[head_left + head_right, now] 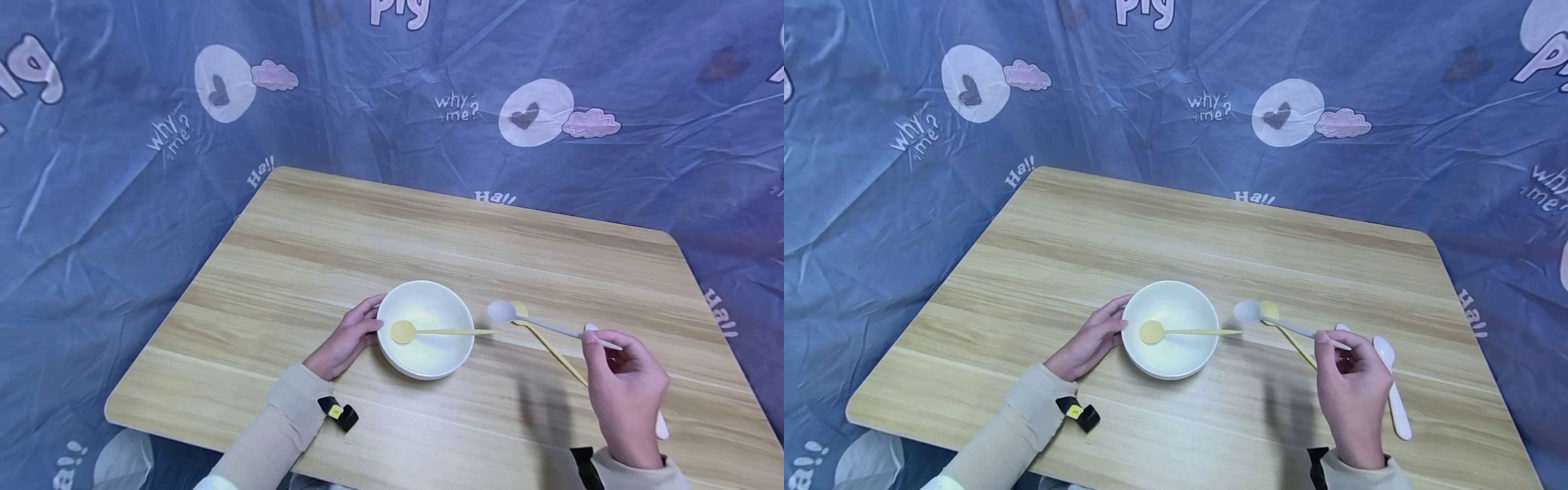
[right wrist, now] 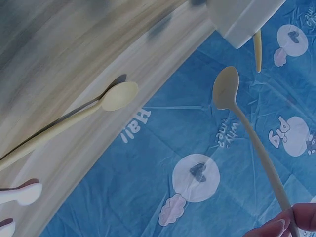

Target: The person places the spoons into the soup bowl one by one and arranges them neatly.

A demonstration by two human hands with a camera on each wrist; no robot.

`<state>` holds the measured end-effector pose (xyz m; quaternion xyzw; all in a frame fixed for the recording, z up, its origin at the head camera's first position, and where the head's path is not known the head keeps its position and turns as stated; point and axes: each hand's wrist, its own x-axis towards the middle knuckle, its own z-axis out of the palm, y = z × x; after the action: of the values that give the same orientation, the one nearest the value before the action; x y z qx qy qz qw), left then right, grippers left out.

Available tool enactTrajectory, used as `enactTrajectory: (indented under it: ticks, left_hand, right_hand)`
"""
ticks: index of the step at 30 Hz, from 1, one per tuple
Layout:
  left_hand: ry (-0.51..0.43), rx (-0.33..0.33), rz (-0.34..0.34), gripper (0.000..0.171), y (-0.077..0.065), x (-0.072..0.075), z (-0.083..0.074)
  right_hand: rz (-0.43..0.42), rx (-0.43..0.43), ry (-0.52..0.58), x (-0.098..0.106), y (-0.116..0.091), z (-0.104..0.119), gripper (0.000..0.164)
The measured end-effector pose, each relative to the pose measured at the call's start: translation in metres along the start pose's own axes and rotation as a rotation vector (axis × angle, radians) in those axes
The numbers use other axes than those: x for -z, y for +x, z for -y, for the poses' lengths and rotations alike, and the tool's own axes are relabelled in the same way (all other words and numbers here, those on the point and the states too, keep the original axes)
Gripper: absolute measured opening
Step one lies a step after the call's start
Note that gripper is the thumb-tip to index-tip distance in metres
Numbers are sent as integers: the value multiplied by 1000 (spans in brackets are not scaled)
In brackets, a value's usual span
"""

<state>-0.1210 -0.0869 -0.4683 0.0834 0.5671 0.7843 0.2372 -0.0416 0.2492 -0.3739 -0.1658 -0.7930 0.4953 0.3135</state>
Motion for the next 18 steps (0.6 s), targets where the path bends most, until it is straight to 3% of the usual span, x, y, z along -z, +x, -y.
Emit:
enactTrajectory:
  ticks: [18]
  left_hand:
    - [3,6,-3,60,0,1,1]
  right_hand:
    - [77,-70,67,-11,-4,7,5]
